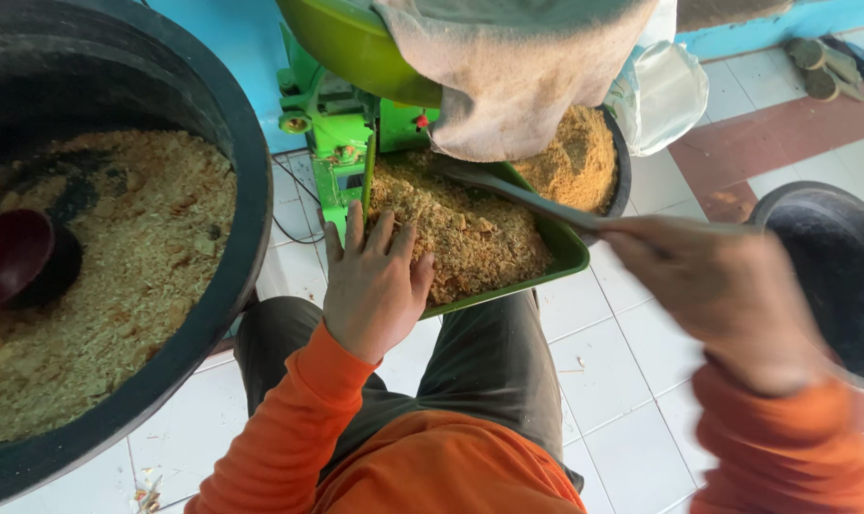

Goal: The person sits on the floor and pours material from a black bowl into a green grinding machine, then holds a green tray under the outlet to catch the ground output. They use a flat scoop to spread and move the ground material in the tray and onto a pile, repeating the catch-and-scoop cycle.

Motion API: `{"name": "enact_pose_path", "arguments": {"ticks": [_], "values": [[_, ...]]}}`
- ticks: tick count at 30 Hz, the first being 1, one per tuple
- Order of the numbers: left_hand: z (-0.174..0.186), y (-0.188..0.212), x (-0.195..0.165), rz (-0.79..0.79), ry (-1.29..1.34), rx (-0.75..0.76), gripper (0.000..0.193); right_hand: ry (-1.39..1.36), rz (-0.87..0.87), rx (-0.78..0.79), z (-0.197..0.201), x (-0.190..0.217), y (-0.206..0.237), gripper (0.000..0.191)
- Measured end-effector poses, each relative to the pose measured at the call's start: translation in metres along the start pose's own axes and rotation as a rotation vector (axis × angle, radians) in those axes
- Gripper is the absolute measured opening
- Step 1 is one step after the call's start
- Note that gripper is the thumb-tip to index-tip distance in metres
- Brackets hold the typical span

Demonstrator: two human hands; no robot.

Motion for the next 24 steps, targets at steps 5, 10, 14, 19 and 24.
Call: {"name": "enact_pose_path", "arguments": {"ticks": [5,10,14,19,24], "values": [[-0.001,0.001,0.002,-0.005,0.017,-0.02,0.039,-0.103,-0.31,0.261,0.021,-0.093,0.003,0.026],[-0.003,0.001,0.0,-0.017,-0.001,-0.014,0.037,-0.116,-0.222,0.359,0.03,-0.106,-0.023,0.028],[-0.004,0.001,-0.003,-0.016,-0.013,0.001,0.038,0.072,-0.079,0.477,0.017,-0.073,-0.034,0.029],[-0.006,-0.001,-0.001,-0.013,-0.016,0.012,0.04,0.466,-0.114,0.444,0.002,-0.064,-0.011,0.029],[-0.009,0.001,0.002,-0.007,-0.006,0.037,0.041,0.171,0.188,0.108,0.004,0.011,-0.011,0.02]]}}
Point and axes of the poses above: each hand's wrist, its own y-axis away from the middle knuckle, its own z-axis out of the back of the hand, x = y × z, the point moved 7 cm from there along -y, towards the middle knuckle, and after that the axes turned 3 degrees about y, right-handed, at the moved point
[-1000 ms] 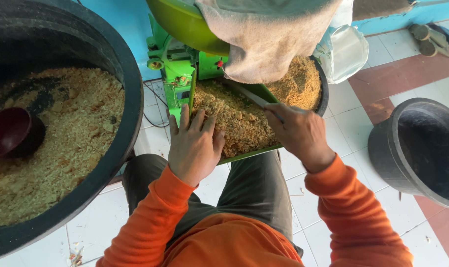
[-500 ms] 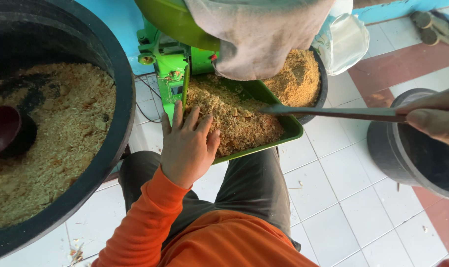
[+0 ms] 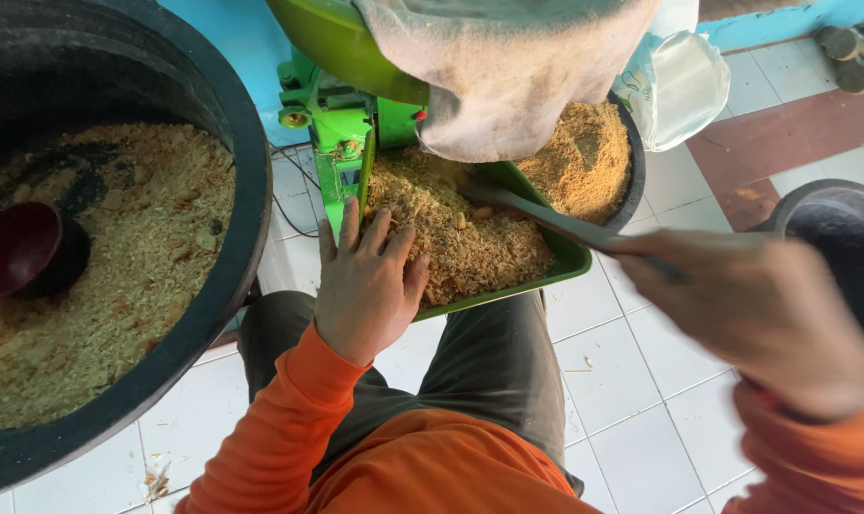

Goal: The person sits on the floor and pours material from a black bowl into a green grinding machine, then holds a green tray under the outlet to catch the ground output. They use a flat scoop to spread and move the ground material in the tray and onto a pile, repeating the catch-and-scoop cycle.

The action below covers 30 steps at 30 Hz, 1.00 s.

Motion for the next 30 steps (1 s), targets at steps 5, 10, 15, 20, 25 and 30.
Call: {"name": "enact_pose_path", "arguments": {"ticks": [5,10,15,20,25,30], "values": [[-0.001,0.0,0.001,0.011,-0.009,0.017,0.041,-0.054,0.122,-0.197,-0.004,0.042,-0.016,0.018],[-0.003,-0.002,0.001,0.023,-0.009,0.033,0.04,-0.095,0.033,-0.228,-0.013,0.019,0.002,0.016],[-0.002,-0.001,0.001,0.019,-0.005,0.031,0.041,-0.103,0.093,-0.279,-0.068,0.032,-0.026,0.017],[0.001,-0.002,0.001,0.024,0.001,0.024,0.04,-0.258,-0.03,-0.221,-0.061,-0.001,-0.007,0.016],[0.001,-0.002,0.001,0.021,0.011,0.027,0.041,-0.193,0.11,-0.254,-0.07,0.018,-0.022,0.015],[0.001,-0.002,0.001,0.029,0.01,0.036,0.041,-0.098,0.076,-0.28,-0.104,0.023,-0.043,0.016]]}}
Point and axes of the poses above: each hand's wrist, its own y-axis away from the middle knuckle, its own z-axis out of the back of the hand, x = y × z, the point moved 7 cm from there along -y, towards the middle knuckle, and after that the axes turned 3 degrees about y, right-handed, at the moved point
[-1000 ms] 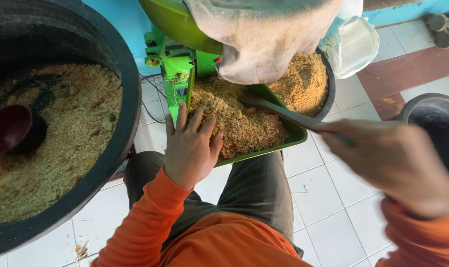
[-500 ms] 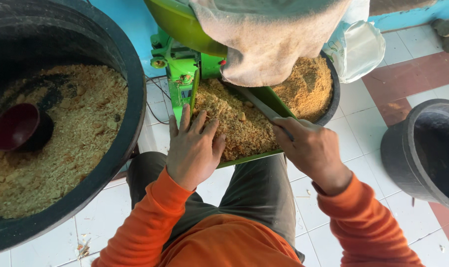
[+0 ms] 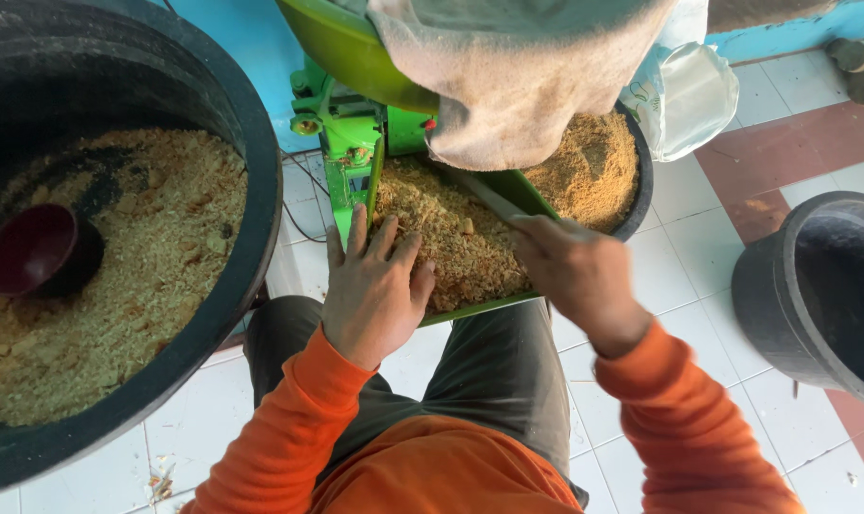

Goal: The person sits on the floor and pours material from a black bowl into a green grinding machine, then holds a green tray under the outlet to catch the ground output. They use a flat scoop to spread and move the ground material in the tray and onto a pile, repeating the catch-and-scoop cycle.

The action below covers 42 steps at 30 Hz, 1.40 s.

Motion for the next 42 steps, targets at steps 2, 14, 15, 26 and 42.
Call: {"name": "enact_pose_path", "arguments": {"ticks": [2,14,15,26,42], "values": [[0.0,-0.001,0.0,-0.008,-0.012,0.005,0.04,-0.082,-0.015,-0.022,0.022,-0.019,0.015,0.015],[0.0,0.003,0.002,-0.02,0.003,-0.042,0.04,0.042,-0.27,0.252,0.126,0.0,0.012,0.022],[0.0,0.002,0.001,-0.021,-0.001,-0.042,0.04,0.073,-0.19,0.211,0.112,0.009,0.006,0.022],[0.0,0.002,0.0,-0.016,-0.009,-0.012,0.04,0.023,-0.037,0.089,0.055,0.015,0.015,0.018],[-0.001,0.001,0.001,-0.009,-0.004,-0.016,0.04,0.069,0.091,0.185,0.045,-0.016,0.011,0.017]]}}
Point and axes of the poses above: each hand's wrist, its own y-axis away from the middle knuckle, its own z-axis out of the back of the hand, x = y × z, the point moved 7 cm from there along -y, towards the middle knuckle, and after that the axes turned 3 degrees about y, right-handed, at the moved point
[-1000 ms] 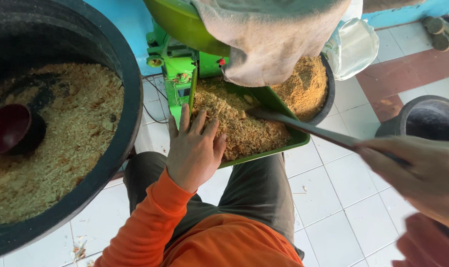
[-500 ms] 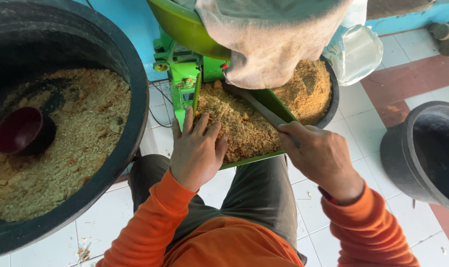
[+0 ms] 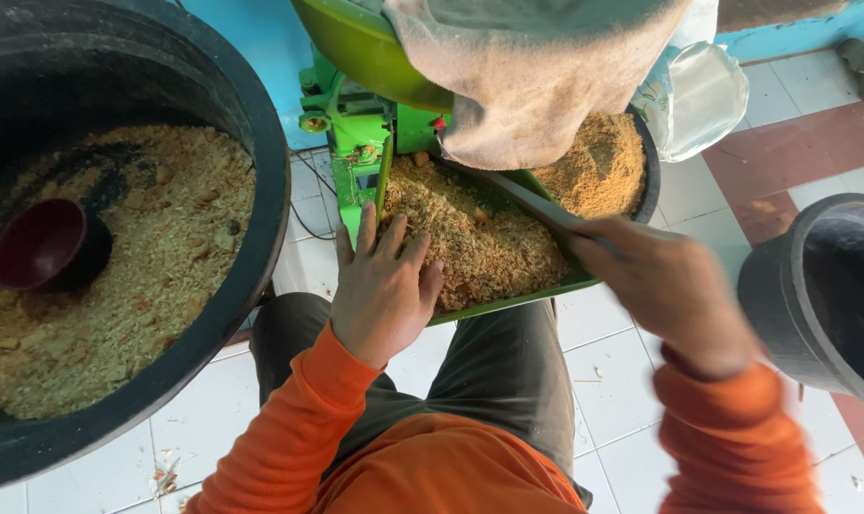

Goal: The person sits on the floor and pours material from a black bowl into a green grinding machine, then holds a green tray under the outlet to catch the ground output. They use a flat scoop to spread and move the ground material in the tray and onto a pile, repeating the catch-and-scoop cycle.

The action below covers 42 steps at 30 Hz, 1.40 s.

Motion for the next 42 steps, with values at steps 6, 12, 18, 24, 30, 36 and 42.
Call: {"name": "enact_pose_path", "arguments": {"ticks": [6,12,18,24,30,36,42], "values": [[0.0,0.0,0.002,-0.004,0.015,0.007,0.039,-0.156,-0.488,0.388,0.017,-0.042,0.024,0.028],[0.001,0.001,0.001,0.001,0.003,0.004,0.039,-0.164,-0.006,0.006,-0.042,-0.007,-0.006,0.023],[-0.001,0.001,0.0,0.005,-0.011,0.019,0.038,-0.015,-0.092,-0.111,-0.058,0.016,-0.027,0.02],[0.002,0.001,-0.002,-0.026,-0.017,-0.036,0.036,-0.176,-0.277,0.007,0.04,-0.023,0.021,0.024],[0.002,0.002,0.0,-0.02,0.005,-0.048,0.038,-0.436,-0.439,0.294,0.06,-0.09,0.052,0.026],[0.003,0.002,-0.002,-0.023,-0.008,-0.054,0.037,-0.035,-0.338,0.304,0.036,-0.04,0.035,0.028],[0.001,0.002,-0.003,-0.018,-0.014,-0.016,0.037,-0.07,0.036,-0.131,-0.023,0.007,0.018,0.022]]}}
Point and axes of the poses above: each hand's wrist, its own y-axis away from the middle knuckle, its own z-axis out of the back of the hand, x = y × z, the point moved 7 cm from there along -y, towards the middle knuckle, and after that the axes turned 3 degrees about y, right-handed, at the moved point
